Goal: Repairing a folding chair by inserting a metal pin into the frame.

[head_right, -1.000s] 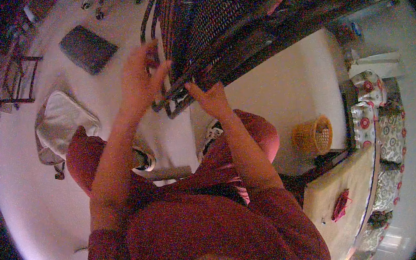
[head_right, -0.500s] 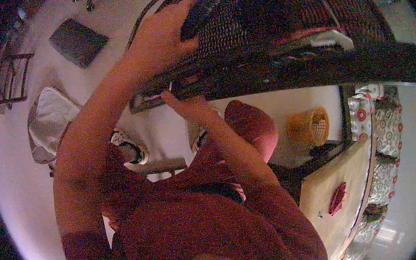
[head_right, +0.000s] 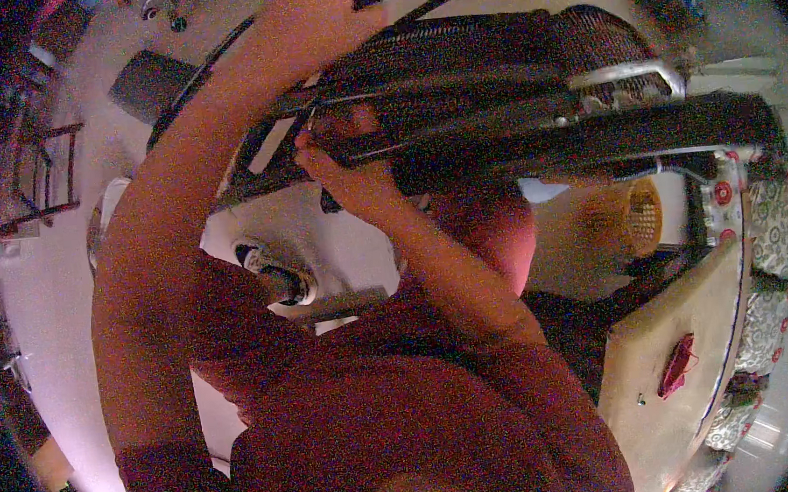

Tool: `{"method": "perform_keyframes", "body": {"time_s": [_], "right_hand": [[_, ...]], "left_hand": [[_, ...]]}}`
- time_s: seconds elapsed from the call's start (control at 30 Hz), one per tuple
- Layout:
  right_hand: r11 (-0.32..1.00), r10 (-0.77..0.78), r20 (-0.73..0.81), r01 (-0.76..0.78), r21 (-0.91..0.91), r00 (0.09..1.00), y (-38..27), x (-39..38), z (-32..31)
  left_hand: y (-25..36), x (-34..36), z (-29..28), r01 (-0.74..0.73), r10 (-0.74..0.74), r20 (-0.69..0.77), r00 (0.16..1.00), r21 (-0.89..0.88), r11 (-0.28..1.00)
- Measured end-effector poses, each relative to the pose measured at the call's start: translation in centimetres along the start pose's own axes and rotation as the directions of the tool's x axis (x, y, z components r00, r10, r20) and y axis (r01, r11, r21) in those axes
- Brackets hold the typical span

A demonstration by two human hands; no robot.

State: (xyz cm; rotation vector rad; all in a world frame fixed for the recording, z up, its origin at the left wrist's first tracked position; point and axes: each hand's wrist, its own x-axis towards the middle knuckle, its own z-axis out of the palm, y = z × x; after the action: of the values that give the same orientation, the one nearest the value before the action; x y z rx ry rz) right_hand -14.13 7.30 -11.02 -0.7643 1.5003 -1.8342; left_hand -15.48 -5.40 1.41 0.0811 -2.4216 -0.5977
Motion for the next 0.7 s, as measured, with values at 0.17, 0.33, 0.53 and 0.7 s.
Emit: {"method": "perform_keyframes", "body": {"time_s": [0.17,0.33,0.53,0.7], "right_hand": [[0.992,-0.012,0.150,0.031,-0.124,0.989,0.3,1.0,-0.9],[0.992,0.003,0.322,0.039,-0.122,0.947,0.0,2.7,-1.6],[0.866,0.000,0.563,0.282,-0.413,0.826,-2.4,6.6,0.9],[0.878,0.080,0.649,0.254,-0.405,0.756,-3.9,8.0,4.5]], "left_hand": [[-1.1,-1.7,-5.0,0.332,-0.325,0.097,0.941,-0.072,0.941],[-2.9,-4.4,-8.0,0.375,-0.380,-0.155,0.912,-0.062,0.925],[-6.1,-7.4,-11.3,0.302,-0.375,-0.346,0.860,-0.248,0.921],[-7.9,-11.8,-14.0,0.478,-0.569,-0.441,0.694,-0.310,0.822]]}}
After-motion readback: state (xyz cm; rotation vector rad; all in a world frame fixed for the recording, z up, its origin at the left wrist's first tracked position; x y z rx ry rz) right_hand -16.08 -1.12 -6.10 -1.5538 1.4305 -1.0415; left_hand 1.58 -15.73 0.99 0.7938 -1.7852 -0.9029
